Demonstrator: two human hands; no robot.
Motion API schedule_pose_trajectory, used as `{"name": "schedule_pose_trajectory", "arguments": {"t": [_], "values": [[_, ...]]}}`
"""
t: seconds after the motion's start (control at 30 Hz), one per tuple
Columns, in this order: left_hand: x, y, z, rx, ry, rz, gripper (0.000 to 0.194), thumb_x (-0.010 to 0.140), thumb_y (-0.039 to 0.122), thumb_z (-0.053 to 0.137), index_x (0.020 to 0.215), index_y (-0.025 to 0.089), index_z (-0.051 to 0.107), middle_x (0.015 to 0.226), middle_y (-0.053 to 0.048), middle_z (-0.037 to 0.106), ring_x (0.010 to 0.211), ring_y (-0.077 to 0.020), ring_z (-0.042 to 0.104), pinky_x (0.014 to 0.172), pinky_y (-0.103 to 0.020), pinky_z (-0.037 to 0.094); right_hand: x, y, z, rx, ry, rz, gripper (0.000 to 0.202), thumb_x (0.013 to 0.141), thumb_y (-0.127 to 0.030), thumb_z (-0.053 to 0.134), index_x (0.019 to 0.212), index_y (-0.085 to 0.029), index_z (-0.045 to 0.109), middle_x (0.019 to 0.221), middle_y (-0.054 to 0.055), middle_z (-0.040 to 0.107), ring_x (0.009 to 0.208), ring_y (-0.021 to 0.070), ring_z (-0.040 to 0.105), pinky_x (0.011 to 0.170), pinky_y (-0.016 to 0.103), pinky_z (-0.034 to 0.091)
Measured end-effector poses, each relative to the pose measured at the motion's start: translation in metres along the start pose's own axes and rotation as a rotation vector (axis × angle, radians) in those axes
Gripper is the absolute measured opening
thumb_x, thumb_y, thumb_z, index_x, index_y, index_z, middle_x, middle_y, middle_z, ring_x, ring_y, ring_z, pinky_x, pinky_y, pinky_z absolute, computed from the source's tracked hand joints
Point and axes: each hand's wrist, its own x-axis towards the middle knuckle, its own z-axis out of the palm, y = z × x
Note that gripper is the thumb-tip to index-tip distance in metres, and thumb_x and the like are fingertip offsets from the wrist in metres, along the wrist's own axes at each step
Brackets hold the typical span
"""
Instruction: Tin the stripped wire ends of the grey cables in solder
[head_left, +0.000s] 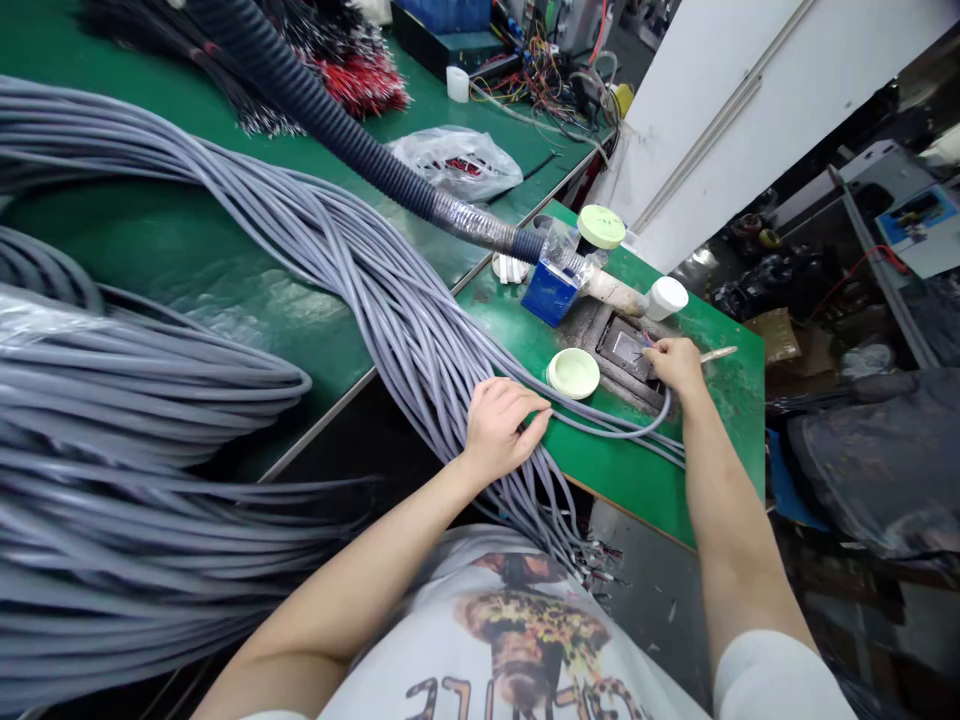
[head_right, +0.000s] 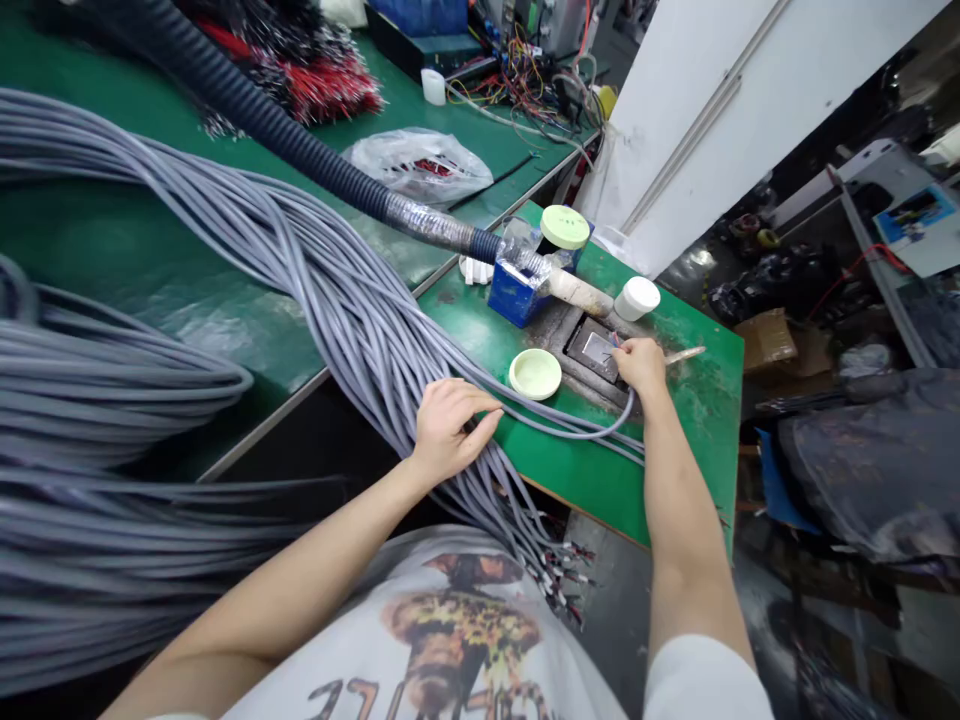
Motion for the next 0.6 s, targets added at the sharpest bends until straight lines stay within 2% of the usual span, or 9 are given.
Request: {"name": "schedule_pose_trajectory", "arguments": {"t": [0.07, 0.13, 0.23, 0.3, 0.4, 0.53, 0.6], "values": [[0.0, -0.001, 0.001, -0.002, 0.006, 0.002, 0.005, 0.083, 0.025, 0.062, 0.086, 0.023, 0.066, 0.083, -0.001, 0.072, 0.083, -0.0179, 0.063, 0.088, -0.039, 0.042, -0.011, -0.006, -0.01, 0.046, 0.01, -0.025, 0.027, 0.075, -0.037, 0.058, 0.06, -0.016, 0.068, 0.058, 0.003, 0.062, 0.06, 0.0176, 0.056, 0.058, 0.027, 0.037], [0.0, -0.002, 0.001, -0.006, 0.01, 0.001, 0.005, 0.083, 0.025, 0.062, 0.086, 0.023, 0.066, 0.083, -0.001, 0.072, 0.082, -0.0176, 0.063, 0.087, -0.039, 0.042, -0.029, -0.017, -0.021, 0.185, 0.005, -0.046, 0.029, 0.076, -0.041, 0.058, 0.064, -0.016, 0.066, 0.054, 0.001, 0.057, 0.054, 0.015, 0.053, 0.053, 0.026, 0.036], [0.001, -0.001, -0.001, -0.036, 0.008, -0.013, 0.004, 0.083, 0.024, 0.063, 0.085, 0.023, 0.067, 0.083, -0.001, 0.072, 0.083, -0.0181, 0.062, 0.085, -0.039, 0.042, -0.065, -0.039, -0.035, 0.607, -0.062, -0.06, 0.026, 0.074, -0.042, 0.064, 0.067, -0.017, 0.064, 0.047, -0.003, 0.05, 0.044, 0.0116, 0.043, 0.046, 0.024, 0.031], [0.001, 0.005, -0.003, -0.117, 0.027, -0.048, 0.004, 0.082, 0.024, 0.064, 0.085, 0.023, 0.067, 0.082, -0.002, 0.072, 0.083, -0.0184, 0.062, 0.084, -0.04, 0.042, -0.089, -0.057, -0.041, 0.785, -0.122, -0.111, 0.027, 0.076, -0.04, 0.066, 0.062, -0.018, 0.06, 0.046, -0.004, 0.048, 0.044, 0.0101, 0.04, 0.047, 0.024, 0.03], [0.002, 0.02, 0.0, -0.396, 0.069, -0.197, 0.005, 0.082, 0.025, 0.066, 0.086, 0.022, 0.068, 0.081, -0.002, 0.07, 0.081, -0.0174, 0.062, 0.082, -0.038, 0.046, -0.12, -0.08, -0.045, 0.942, -0.176, -0.18, 0.029, 0.079, -0.036, 0.066, 0.058, -0.018, 0.058, 0.048, -0.004, 0.046, 0.047, 0.0093, 0.039, 0.049, 0.024, 0.029], [0.002, 0.043, 0.017, -0.977, 0.005, -0.49, 0.031, 0.075, 0.034, 0.075, 0.102, 0.022, 0.065, 0.086, -0.003, 0.068, 0.08, -0.0163, 0.063, 0.077, -0.033, 0.05, -0.145, -0.102, -0.047, 1.061, -0.239, -0.239, 0.028, 0.081, -0.034, 0.066, 0.058, -0.019, 0.06, 0.052, -0.004, 0.046, 0.05, 0.0098, 0.04, 0.051, 0.025, 0.03], [0.003, 0.053, 0.026, -1.184, 0.053, -0.581, 0.032, 0.071, 0.037, 0.077, 0.097, 0.022, 0.066, 0.084, -0.002, 0.066, 0.077, -0.0146, 0.062, 0.075, -0.032, 0.05, -0.153, -0.11, -0.049, 1.081, -0.27, -0.276, 0.031, 0.081, -0.033, 0.066, 0.055, -0.019, 0.059, 0.054, -0.003, 0.046, 0.051, 0.0102, 0.041, 0.051, 0.026, 0.031]]}}
